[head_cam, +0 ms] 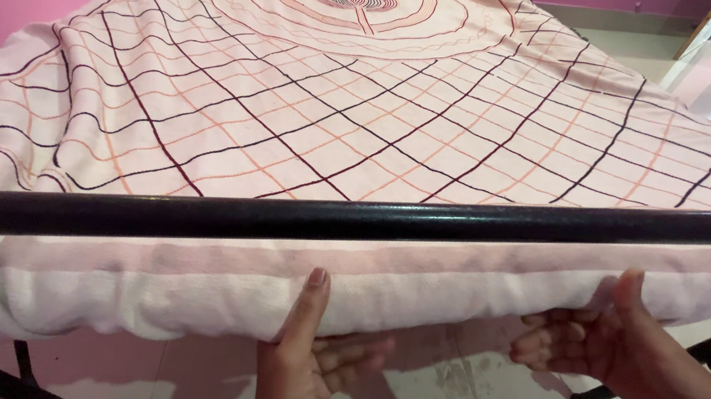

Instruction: The person tucks a patterned bedsheet under the mattress of a metal-framed bed. They work along the side and corner edges, pulling the fabric taut and smoothing it to secure it under the mattress.

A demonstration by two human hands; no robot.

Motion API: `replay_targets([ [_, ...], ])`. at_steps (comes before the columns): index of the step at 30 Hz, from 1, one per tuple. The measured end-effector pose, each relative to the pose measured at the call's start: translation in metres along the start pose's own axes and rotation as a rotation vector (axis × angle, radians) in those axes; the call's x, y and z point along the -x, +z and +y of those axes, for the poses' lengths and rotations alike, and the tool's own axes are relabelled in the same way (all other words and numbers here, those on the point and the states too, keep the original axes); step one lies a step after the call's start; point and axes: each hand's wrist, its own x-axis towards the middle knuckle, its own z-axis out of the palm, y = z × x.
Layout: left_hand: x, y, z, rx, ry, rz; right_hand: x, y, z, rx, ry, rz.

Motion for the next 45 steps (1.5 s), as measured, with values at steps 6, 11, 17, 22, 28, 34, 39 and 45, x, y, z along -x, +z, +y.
replay_targets([
  [6, 0.000, 0.003, 0.001, 0.144, 0.252, -0.080, -0.030, 0.006, 0.023, -0.533, -0.466, -0.291],
  [11, -0.007, -0.003, 0.006, 0.117, 0.236, -0.141, -0.016, 0.045, 0.008, -0.606, -0.306, 0.027],
  [17, -0.015, -0.013, -0.001, 0.103, 0.248, -0.193, -0.013, 0.045, 0.001, -0.731, -0.298, 0.019],
  [22, -0.020, -0.024, -0.005, 0.069, 0.340, -0.281, -0.015, 0.043, 0.004, -0.741, -0.293, -0.032],
  [28, -0.027, -0.043, -0.013, -0.163, 0.578, -0.281, -0.031, 0.030, 0.020, -0.785, -0.292, -0.112],
  [34, -0.040, -0.047, -0.022, -0.236, 0.578, -0.223, -0.046, 0.018, 0.031, -0.723, -0.308, -0.161],
  [39, -0.053, -0.052, -0.038, -0.170, 0.611, -0.191, -0.047, 0.012, 0.034, -0.622, -0.318, -0.181],
  [45, -0.062, -0.060, -0.046, 0.254, 0.546, 0.059, -0.063, -0.020, 0.057, -0.450, -0.300, -0.297],
])
